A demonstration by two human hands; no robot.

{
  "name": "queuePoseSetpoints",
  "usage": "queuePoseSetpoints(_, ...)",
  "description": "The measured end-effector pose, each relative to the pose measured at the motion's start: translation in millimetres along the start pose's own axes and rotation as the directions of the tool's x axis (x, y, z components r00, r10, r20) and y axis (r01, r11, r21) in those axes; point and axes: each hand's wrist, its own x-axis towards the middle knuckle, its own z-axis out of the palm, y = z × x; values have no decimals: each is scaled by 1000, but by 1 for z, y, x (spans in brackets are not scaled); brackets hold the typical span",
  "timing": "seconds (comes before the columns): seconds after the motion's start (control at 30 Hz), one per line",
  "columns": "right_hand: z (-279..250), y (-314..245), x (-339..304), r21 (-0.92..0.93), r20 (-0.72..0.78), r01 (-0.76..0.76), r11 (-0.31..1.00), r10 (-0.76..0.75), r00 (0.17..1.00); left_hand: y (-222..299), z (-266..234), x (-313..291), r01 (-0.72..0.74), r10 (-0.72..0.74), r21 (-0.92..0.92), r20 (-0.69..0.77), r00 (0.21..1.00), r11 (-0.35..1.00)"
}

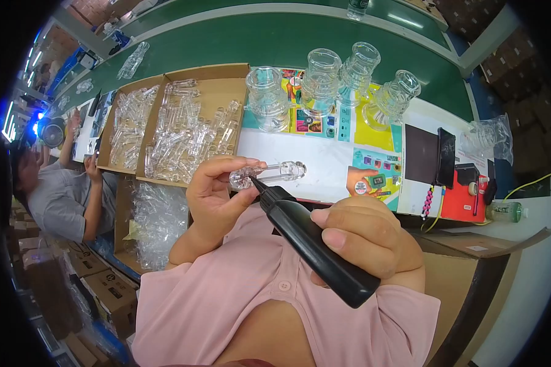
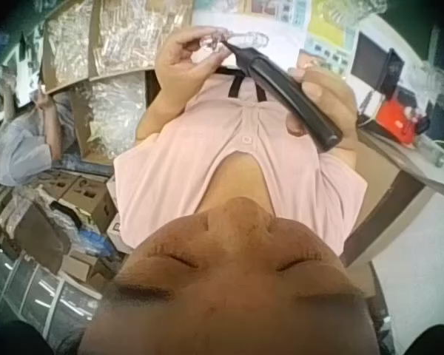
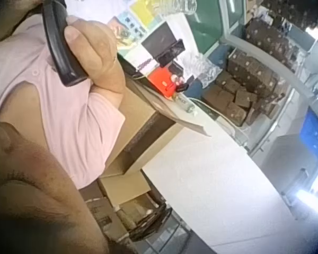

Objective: Cleaning glass tubes with a hand-operated air blower and placing them into larger glass containers on an assembly line.

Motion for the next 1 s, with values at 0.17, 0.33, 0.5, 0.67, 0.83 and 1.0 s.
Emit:
queuePoseSetpoints(0.17, -3, -3, 1, -51, 22, -74, 996, 75, 997, 1, 0, 3, -126, 132, 176, -24, 991, 976)
queuePoseSetpoints(0.33, 1, 10, -13, 71, -90, -268, 961, 274, 957, -1, 1, 4, -90, 95, 139, -34, 995, 986)
queuePoseSetpoints(0.5, 26, 29, -1, 846, -206, -373, 381, 879, 431, -8, 6, 0, -11, 8, -67, -48, 999, 998)
queuePoseSetpoints(0.67, 23, 79, -19, 995, 47, 67, -68, 960, 276, -38, 10, 8, 163, -167, -114, -23, 986, 980)
queuePoseSetpoints(0.83, 22, 97, -33, 975, 113, 146, -170, 935, 337, -96, 14, 21, 103, -131, 515, 19, 991, 851)
queuePoseSetpoints(1.0, 15, 101, -37, 973, 108, 147, -177, 915, 389, -139, 8, 8, -74, -33, 789, 119, 992, 610)
